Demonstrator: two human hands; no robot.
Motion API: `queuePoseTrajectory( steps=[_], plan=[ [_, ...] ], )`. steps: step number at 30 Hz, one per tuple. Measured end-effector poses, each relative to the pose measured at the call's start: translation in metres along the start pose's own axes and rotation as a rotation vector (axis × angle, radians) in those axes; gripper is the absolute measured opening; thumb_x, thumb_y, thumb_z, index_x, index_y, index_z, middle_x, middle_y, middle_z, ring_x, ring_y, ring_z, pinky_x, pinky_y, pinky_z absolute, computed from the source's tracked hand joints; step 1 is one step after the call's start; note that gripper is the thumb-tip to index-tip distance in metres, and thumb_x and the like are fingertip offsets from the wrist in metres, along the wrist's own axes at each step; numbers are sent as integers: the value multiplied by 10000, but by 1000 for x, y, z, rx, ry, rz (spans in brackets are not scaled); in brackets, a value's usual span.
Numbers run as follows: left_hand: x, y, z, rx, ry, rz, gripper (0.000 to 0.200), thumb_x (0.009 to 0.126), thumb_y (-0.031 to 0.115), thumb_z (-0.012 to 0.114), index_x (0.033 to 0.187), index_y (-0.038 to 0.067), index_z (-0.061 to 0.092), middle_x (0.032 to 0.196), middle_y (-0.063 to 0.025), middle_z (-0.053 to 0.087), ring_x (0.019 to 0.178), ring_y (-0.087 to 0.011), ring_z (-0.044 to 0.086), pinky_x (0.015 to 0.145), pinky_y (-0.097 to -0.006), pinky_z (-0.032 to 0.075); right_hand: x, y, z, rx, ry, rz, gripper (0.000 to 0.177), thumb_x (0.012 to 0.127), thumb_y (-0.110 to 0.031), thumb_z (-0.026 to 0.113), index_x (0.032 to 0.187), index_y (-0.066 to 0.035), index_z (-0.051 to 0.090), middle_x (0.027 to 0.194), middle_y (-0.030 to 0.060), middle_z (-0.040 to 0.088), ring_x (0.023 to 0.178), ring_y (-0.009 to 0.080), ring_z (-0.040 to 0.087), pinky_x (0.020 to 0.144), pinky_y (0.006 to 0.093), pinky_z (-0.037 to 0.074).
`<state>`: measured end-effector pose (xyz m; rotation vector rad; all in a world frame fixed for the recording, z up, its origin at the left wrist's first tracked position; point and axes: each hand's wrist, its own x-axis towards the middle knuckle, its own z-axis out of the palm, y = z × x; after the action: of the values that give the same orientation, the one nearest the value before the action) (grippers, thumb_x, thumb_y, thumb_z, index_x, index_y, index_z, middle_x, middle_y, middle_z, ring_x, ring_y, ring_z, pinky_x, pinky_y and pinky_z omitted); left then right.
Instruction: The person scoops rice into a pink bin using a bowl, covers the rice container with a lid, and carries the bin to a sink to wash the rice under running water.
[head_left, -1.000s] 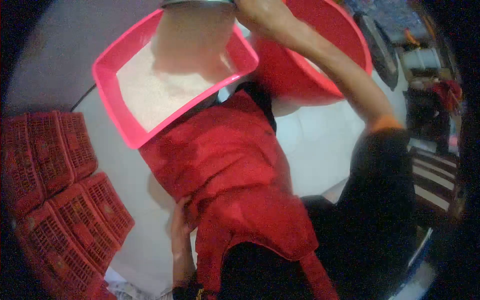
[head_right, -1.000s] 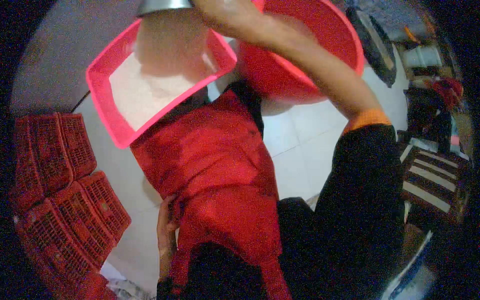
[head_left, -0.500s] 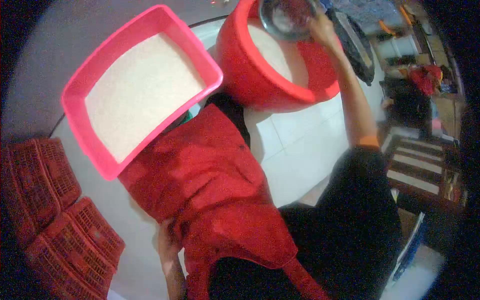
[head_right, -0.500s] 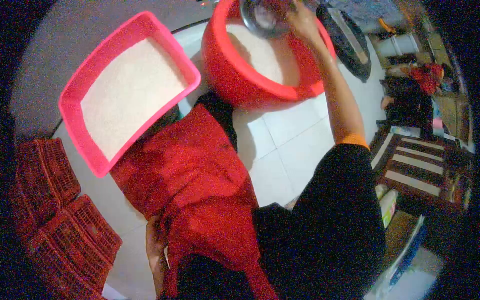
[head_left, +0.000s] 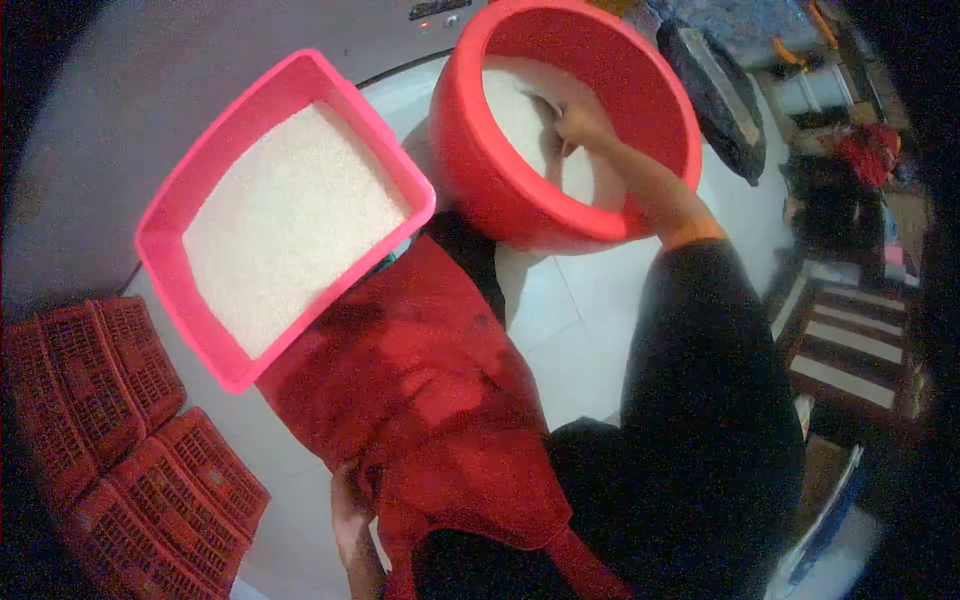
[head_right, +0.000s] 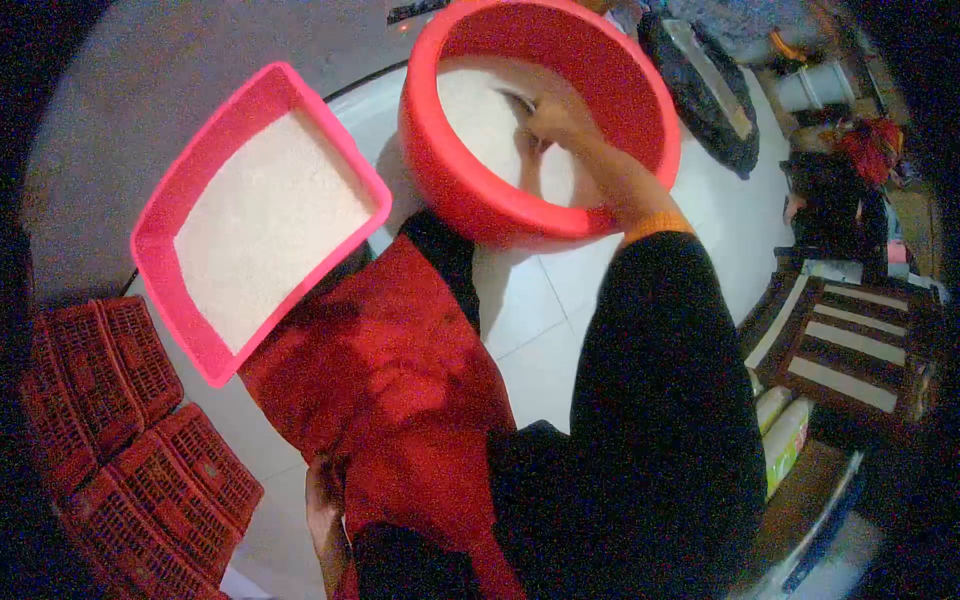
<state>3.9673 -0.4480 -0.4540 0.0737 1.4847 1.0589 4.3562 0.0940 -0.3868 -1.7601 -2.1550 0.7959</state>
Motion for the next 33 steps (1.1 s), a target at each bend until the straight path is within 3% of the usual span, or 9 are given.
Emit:
queuePoseTrajectory(
  steps=[3,11,15,16,18,22,24,27,33],
  plan=[
    [-3,21,19,-378,29,-254,272,874,139,548,1114,20,594,1070,-92,623,912,-212,617,810,-328,529,39,99,50,385,-256,404,97,709,-66,637,766,13,637,652,133,625,502,227,606,467,357,532],
    [1,9,0,-98,-18,-117,299,874,133,563,1147,14,586,1123,-103,629,983,-244,612,860,-351,519,46,121,75,527,-462,329,122,735,-106,572,698,10,558,595,75,526,474,194,531,404,357,469],
    [5,2,-3,557,-6,174,271,878,118,574,1135,33,595,1111,-88,630,989,-234,597,879,-353,508,45,87,66,676,-393,379,122,772,-91,522,815,20,547,627,81,503,470,196,510,400,351,468],
    [5,4,-1,554,-9,173,271,878,118,574,1135,33,595,1111,-88,630,989,-234,597,879,-353,508,45,85,64,692,-341,396,138,794,-83,507,868,28,542,640,84,502,471,199,513,401,350,471],
    [7,20,9,-387,19,-209,244,866,118,592,1098,46,611,1066,-79,635,974,-243,594,885,-355,507,46,77,56,736,-297,428,155,821,-80,489,913,36,535,664,91,520,479,199,516,404,344,474],
    [2,28,10,-449,44,-326,247,860,121,594,1093,41,605,1040,-82,632,949,-254,594,901,-360,505,40,70,34,935,-221,495,232,887,-74,437,1054,66,517,769,113,585,535,198,554,417,318,485],
    [-20,45,34,-320,20,-6,272,859,133,591,1109,29,599,1071,-94,632,987,-263,598,923,-383,500,29,55,20,959,-130,437,214,891,-81,439,1034,42,540,750,86,592,531,175,549,416,288,452],
    [19,21,-10,-507,-114,-373,291,852,133,581,1122,27,598,1099,-100,633,1024,-265,600,935,-402,497,6,36,1,1014,26,417,224,899,-81,431,1050,23,560,746,57,603,530,149,540,414,251,411],
    [31,5,-31,-154,-249,-233,355,835,129,562,1172,21,586,1159,-105,627,1050,-275,603,955,-402,494,-8,64,-27,1096,30,417,341,881,-51,405,1194,50,495,954,131,617,688,217,600,515,291,517]
  ],
)
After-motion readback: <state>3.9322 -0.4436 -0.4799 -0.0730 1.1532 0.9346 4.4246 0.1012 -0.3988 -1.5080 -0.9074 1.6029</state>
